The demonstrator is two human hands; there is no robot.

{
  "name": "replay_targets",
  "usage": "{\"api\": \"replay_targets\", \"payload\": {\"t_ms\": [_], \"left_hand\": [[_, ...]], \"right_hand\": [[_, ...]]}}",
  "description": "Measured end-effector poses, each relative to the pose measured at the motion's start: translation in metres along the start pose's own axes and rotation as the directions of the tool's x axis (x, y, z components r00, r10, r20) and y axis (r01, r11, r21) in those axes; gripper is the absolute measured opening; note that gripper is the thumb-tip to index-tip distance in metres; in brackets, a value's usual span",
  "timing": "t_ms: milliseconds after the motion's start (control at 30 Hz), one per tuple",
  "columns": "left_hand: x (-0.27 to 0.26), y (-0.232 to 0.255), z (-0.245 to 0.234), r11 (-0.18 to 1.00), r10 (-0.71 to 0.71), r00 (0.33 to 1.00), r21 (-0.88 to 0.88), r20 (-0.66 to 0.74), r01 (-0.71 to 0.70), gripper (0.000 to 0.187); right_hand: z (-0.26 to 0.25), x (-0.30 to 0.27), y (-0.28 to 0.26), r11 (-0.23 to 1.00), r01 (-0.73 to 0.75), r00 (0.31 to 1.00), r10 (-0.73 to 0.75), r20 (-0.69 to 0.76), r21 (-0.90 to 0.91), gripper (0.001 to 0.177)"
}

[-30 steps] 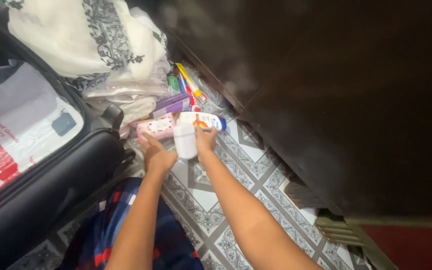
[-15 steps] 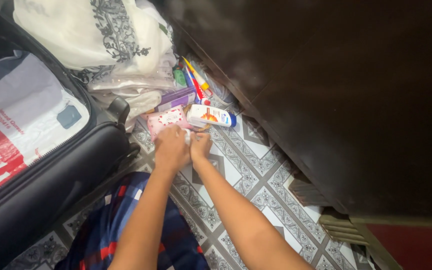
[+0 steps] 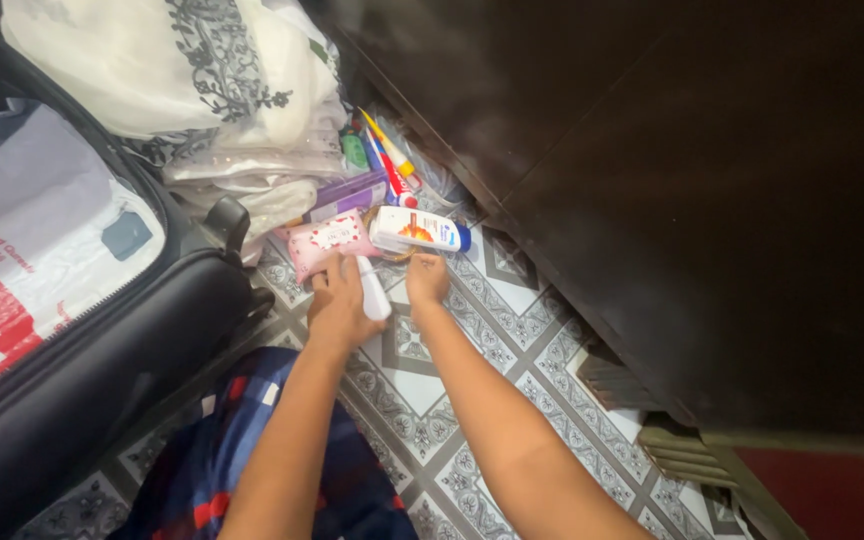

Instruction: Packing clothes and toiletries into a suitcase.

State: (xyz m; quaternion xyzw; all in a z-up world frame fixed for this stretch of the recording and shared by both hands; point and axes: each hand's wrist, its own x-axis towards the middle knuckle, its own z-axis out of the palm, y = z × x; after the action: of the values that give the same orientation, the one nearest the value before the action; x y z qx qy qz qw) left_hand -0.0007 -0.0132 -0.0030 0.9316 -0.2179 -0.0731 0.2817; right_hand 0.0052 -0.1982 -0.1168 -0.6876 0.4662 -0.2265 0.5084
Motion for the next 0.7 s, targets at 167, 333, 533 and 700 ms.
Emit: {"api": "replay_targets", "payload": {"t_ms": [167, 333, 533, 700], "left_hand": [[0.002, 0.009, -0.015, 0.953, 0.209, 0.955, -0.176, -0.211, -0.248, 0.127], [0.005, 0.008, -0.019, 0.803, 0.337, 0.779, -0.270, -0.529, -0.531, 0.120], [0.019, -0.013, 0.005, 0.625, -0.085, 0.964, -0.766, -0.253, -0.146, 0.079], [0.011, 0.002, -0.022, 0.707, -0.237, 0.963, -0.702, -0.125, 0.083, 0.047]], "right_hand": [[-0.011, -0.011, -0.019, 0.972, -0.236, 0.928, 0.227, 0.297, -0.005, 0.045], [-0.018, -0.038, -0.047, 0.855, -0.408, 0.702, 0.071, 0.708, 0.319, 0.051], [-0.037, -0.057, -0.081, 0.645, -0.665, 0.466, -0.036, 0.884, 0.377, 0.060], [-0.007, -0.006, -0.039, 0.861, -0.471, 0.501, 0.080, 0.862, 0.194, 0.066]]}}
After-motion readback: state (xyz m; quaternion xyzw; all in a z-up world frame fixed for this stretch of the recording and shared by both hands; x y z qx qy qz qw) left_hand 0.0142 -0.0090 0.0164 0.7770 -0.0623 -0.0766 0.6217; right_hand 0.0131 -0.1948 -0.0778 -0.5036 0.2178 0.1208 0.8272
